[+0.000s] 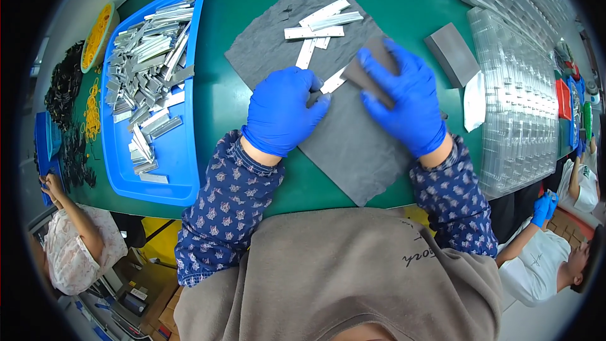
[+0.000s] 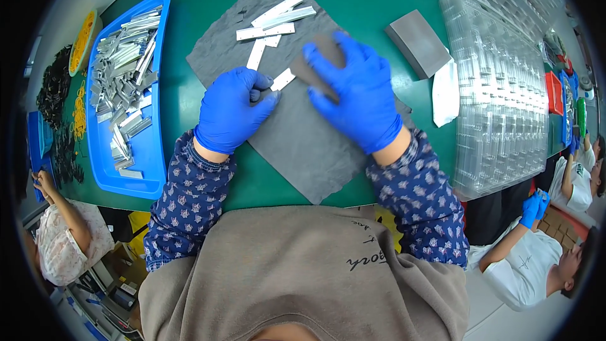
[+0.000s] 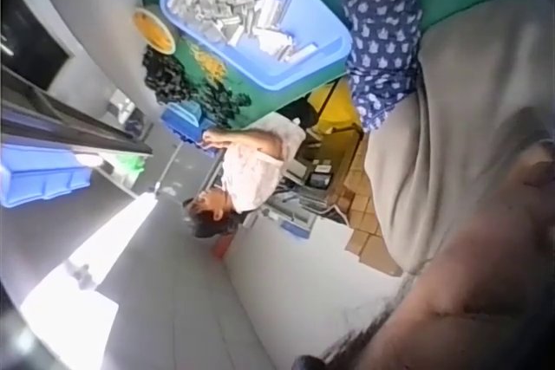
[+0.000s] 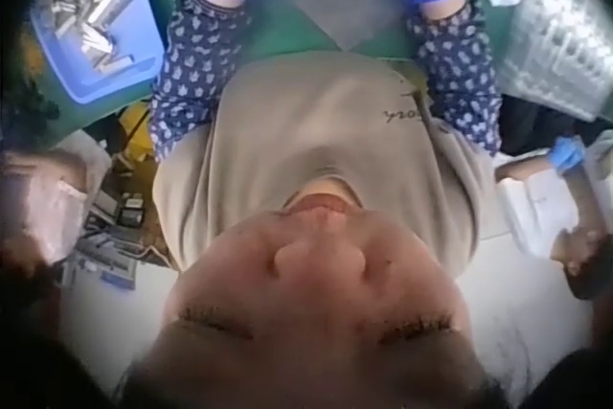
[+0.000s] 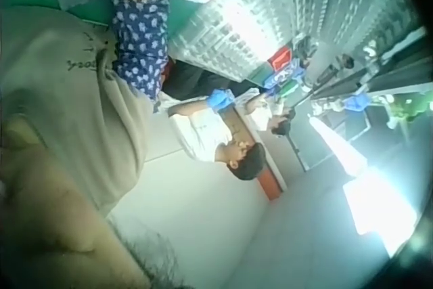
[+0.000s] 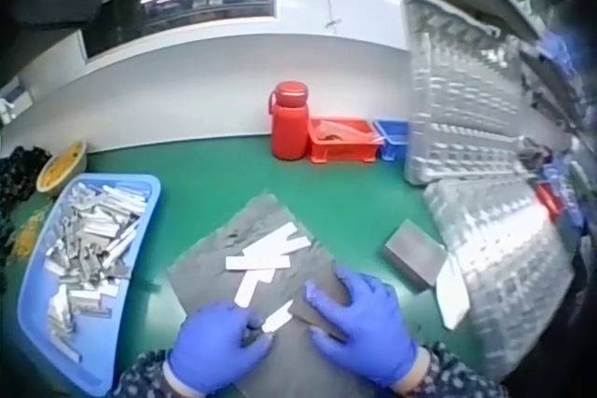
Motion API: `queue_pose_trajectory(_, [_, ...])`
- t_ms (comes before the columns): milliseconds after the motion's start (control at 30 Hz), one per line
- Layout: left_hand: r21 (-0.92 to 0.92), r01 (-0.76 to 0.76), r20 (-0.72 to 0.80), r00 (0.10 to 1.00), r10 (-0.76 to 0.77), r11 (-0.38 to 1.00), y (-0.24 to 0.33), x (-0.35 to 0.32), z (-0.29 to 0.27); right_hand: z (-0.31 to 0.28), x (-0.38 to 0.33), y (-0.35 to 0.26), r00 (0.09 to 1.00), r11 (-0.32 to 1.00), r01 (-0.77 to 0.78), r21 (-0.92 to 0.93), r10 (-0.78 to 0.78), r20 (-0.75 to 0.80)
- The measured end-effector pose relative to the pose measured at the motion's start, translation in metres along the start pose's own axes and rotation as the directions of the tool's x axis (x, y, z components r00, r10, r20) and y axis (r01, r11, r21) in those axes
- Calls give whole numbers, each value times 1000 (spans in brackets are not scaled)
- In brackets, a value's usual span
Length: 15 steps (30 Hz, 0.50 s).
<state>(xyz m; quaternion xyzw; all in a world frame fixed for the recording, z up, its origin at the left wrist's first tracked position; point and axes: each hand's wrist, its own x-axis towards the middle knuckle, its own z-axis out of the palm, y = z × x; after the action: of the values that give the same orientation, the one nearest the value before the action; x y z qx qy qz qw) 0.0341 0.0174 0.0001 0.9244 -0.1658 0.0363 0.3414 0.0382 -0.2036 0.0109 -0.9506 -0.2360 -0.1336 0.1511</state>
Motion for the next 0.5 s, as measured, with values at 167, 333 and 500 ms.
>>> queue_pose_trajectory(167, [-18, 28, 10, 1000, -28, 999, 1, 1, 0, 5, 8, 23, 984, 987, -139, -75, 129, -119])
queue_pose_trajectory(333, [3, 9, 3, 1000, -9, 1000, 0, 1, 1, 0, 1, 5, 993, 999, 35, 36, -31, -116])
queue_pose_trajectory(500, [-11, 19, 2, 1000, -18, 1000, 1, 2, 0, 2, 5, 16, 987, 983, -131, -126, 118, -110])
